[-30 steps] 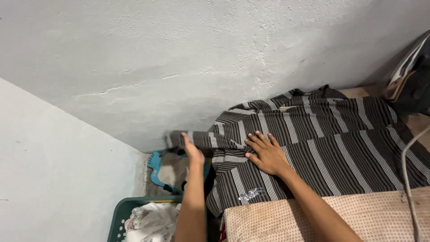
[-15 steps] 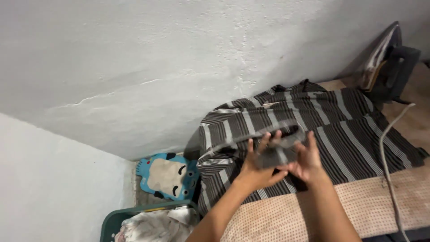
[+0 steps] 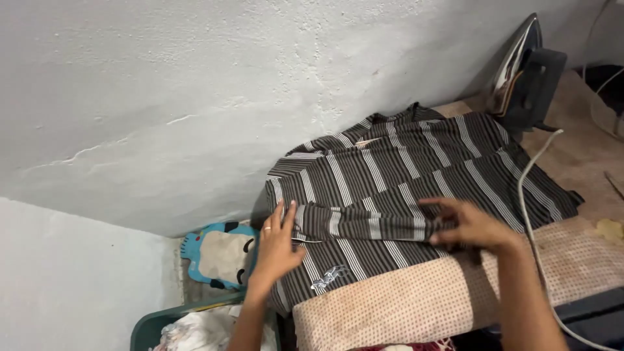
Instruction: Ironing and folding a striped shirt on a table.
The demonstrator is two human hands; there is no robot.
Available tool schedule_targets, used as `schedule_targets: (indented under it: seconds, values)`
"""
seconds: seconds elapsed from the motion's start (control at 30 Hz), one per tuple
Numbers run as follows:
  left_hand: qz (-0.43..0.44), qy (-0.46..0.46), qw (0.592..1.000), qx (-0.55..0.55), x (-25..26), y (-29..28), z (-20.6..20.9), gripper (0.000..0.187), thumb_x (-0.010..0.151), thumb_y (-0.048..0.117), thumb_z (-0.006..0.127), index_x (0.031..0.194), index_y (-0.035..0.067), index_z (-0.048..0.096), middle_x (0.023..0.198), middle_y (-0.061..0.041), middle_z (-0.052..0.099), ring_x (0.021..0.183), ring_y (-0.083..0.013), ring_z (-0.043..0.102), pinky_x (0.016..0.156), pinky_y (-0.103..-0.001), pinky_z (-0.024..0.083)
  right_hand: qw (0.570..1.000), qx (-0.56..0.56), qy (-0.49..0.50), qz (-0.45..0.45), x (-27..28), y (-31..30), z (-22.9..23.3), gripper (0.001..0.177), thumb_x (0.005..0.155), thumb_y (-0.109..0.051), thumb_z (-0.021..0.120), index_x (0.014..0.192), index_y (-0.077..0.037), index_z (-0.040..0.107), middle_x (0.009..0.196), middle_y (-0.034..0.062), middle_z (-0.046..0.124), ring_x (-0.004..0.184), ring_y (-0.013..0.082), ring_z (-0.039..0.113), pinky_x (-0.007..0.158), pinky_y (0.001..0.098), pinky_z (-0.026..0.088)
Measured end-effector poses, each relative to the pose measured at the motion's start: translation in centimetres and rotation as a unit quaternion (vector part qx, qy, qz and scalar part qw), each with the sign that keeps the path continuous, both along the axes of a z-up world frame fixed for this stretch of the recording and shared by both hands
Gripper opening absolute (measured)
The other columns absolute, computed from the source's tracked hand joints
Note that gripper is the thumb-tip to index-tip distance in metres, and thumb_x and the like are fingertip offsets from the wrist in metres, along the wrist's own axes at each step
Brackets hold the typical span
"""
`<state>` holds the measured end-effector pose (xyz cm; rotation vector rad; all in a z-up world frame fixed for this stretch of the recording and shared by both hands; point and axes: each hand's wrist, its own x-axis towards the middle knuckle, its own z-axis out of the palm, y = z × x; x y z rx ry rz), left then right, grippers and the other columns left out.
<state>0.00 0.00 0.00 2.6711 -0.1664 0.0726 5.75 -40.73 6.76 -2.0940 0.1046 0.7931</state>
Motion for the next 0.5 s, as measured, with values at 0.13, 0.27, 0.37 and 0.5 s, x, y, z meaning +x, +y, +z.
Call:
schedule_targets:
  seconds: [0.13, 0.27, 0.37, 0.5]
  values:
    - [0.018, 0.004, 1.0, -0.012, -0.6, 2.4, -1.6, 0.083, 0.074, 0.01, 0.069, 0.153, 0.011, 0.044, 0.131, -0.013, 0.062, 0.117, -0.0374, 0.06, 0.097, -0.044, 0.052, 0.967, 0.08, -0.24, 0.008, 4.4, -2.4, -0.3, 0.065, 0.077, 0.003, 0.074, 0.14, -0.013, 0.064, 0.096, 0.0065, 0.076, 0.086, 0.0157, 0.072, 0.081, 0.0309, 0.059]
    - [0.053, -0.188, 0.973, -0.123, -3.4, 1.6, 0.7, 0.042, 0.082, 0.006, 0.065, 0.124, 0.008, 0.066, 0.11, -0.012, 0.068, 0.094, -0.0358, 0.069, 0.078, -0.043, 0.056, 0.933, 0.091, -0.342, -0.066, 5.5, -2.4, 4.2, 0.05, 0.084, 0.006, 0.072, 0.132, -0.01, 0.07, 0.099, 0.0039, 0.074, 0.085, 0.012, 0.067, 0.073, 0.0298, 0.055]
    - [-0.009, -0.226, 0.968, -0.109, -6.1, 1.1, 1.3, 0.037, 0.075, 0.011, 0.07, 0.112, 0.007, 0.067, 0.103, -0.012, 0.068, 0.085, -0.0343, 0.069, 0.072, -0.043, 0.056, 0.923, 0.029, -0.378, -0.063, 6.1, -5.4, 3.2, 0.047, 0.085, 0.005, 0.073, 0.13, -0.011, 0.073, 0.097, 0.0074, 0.074, 0.083, 0.0147, 0.065, 0.07, 0.033, 0.052]
    - [-0.173, -0.101, 0.977, -0.067, -8.4, 0.1, 0.6, 0.041, 0.071, 0.017, 0.077, 0.11, 0.011, 0.07, 0.092, -0.008, 0.068, 0.076, -0.0286, 0.068, 0.067, -0.041, 0.055, 0.828, -0.267, -0.493, 0.027, 5.9, -8.3, -1.6, 0.044, 0.076, -0.007, 0.072, 0.118, -0.02, 0.077, 0.102, 0.0045, 0.078, 0.099, 0.0273, 0.072, 0.079, 0.0459, 0.053]
